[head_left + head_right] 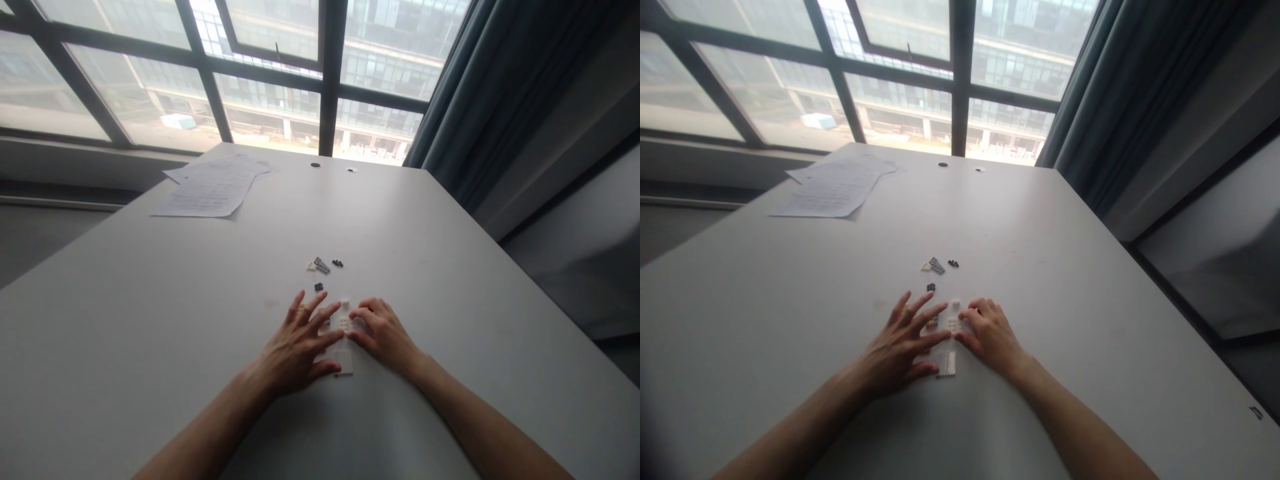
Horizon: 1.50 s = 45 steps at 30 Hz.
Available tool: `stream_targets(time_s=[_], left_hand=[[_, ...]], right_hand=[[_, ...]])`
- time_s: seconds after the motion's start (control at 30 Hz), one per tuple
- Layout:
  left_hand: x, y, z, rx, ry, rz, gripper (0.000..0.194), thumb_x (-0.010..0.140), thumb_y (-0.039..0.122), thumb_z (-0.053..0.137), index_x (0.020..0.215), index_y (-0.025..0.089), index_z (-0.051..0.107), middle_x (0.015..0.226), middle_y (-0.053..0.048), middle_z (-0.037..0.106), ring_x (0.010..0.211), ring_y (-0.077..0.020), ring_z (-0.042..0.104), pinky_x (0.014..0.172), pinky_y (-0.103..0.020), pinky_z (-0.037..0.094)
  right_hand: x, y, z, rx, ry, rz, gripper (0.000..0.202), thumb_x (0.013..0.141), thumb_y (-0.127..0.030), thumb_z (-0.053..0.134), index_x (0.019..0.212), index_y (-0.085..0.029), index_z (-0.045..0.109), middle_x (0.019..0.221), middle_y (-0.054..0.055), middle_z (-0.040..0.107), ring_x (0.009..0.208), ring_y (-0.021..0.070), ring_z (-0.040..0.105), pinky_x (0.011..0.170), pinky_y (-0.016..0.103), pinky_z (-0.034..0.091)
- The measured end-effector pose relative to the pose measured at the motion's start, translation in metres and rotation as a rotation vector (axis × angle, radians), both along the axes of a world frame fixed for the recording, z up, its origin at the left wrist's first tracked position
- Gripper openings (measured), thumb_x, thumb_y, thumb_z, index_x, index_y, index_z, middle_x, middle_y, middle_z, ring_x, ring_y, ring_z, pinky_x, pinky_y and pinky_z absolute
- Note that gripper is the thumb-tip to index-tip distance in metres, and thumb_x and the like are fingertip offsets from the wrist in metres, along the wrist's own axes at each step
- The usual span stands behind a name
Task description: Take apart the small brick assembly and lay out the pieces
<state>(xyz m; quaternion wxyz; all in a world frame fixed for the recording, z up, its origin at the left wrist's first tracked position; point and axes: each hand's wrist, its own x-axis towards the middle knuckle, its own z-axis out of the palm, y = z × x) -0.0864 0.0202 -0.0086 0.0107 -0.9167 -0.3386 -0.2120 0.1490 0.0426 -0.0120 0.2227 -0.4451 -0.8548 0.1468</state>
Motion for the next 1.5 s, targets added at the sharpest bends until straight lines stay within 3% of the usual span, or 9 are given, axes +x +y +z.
stream_targets(time_s=[0.47,0.63,0.8,1.0,1.17,1.5], left_hand=[[-0.0014,-0.0001,0.0015,0.018,0.003,0.019,0.056,0.082,0.056,0.058,0.131,0.031,0.051,0.146,-0.008,0.04,0.14,-0.0341,0.022,0.113,-0.061,0.012],[-0.0014,-0.0002,0.001,0.019,0.055,0.036,0.052,0.084,0.055,0.056,0.129,0.03,0.053,0.146,-0.009,0.039,0.141,-0.0346,0.018,0.113,-0.061,0.01],[0.0001,-0.0007,0.0017,0.016,0.068,0.039,0.049,0.085,0.054,0.055,0.128,0.032,0.054,0.145,-0.007,0.04,0.14,-0.0341,0.018,0.113,-0.06,0.009],[0.0007,-0.0012,0.003,-0.024,0.06,0.044,0.045,0.084,0.052,0.057,0.124,0.031,0.058,0.145,-0.007,0.04,0.14,-0.0337,0.019,0.114,-0.059,0.005],[-0.0005,-0.0005,0.0003,-0.047,0.042,0.049,0.044,0.085,0.052,0.056,0.124,0.033,0.057,0.146,-0.005,0.039,0.141,-0.0331,0.019,0.115,-0.057,0.004],[-0.0001,0.0,0.0003,-0.063,0.024,0.043,0.048,0.083,0.054,0.058,0.126,0.034,0.056,0.146,-0.005,0.039,0.14,-0.033,0.02,0.115,-0.057,0.003]], right_hand=[[-0.0001,-0.0019,0.0023,-0.007,0.057,-0.005,0.036,0.084,-0.034,0.065,0.117,-0.022,0.059,0.107,0.008,0.059,0.101,0.0233,0.053,0.091,0.039,0.044],[-0.0036,-0.0044,0.003,-0.026,0.055,-0.057,0.025,0.082,-0.034,0.066,0.104,-0.021,0.064,0.101,0.007,0.059,0.096,0.023,0.053,0.089,0.039,0.044],[-0.0034,-0.0047,0.0049,-0.032,0.042,-0.056,0.018,0.081,-0.02,0.064,0.099,-0.021,0.065,0.098,0.006,0.059,0.093,0.0219,0.053,0.087,0.037,0.044],[-0.0002,0.001,0.0041,-0.009,0.052,-0.047,0.029,0.079,-0.003,0.054,0.095,-0.023,0.068,0.097,0.005,0.059,0.092,0.0206,0.053,0.087,0.035,0.044],[-0.0012,0.0013,0.0045,-0.005,0.119,-0.097,0.03,0.084,-0.009,0.053,0.109,-0.021,0.064,0.099,0.007,0.06,0.094,0.0212,0.054,0.088,0.036,0.044],[0.0002,-0.0041,0.0033,-0.074,0.058,-0.036,0.025,0.081,-0.02,0.064,0.106,-0.023,0.064,0.099,0.005,0.059,0.093,0.022,0.052,0.089,0.039,0.042]])
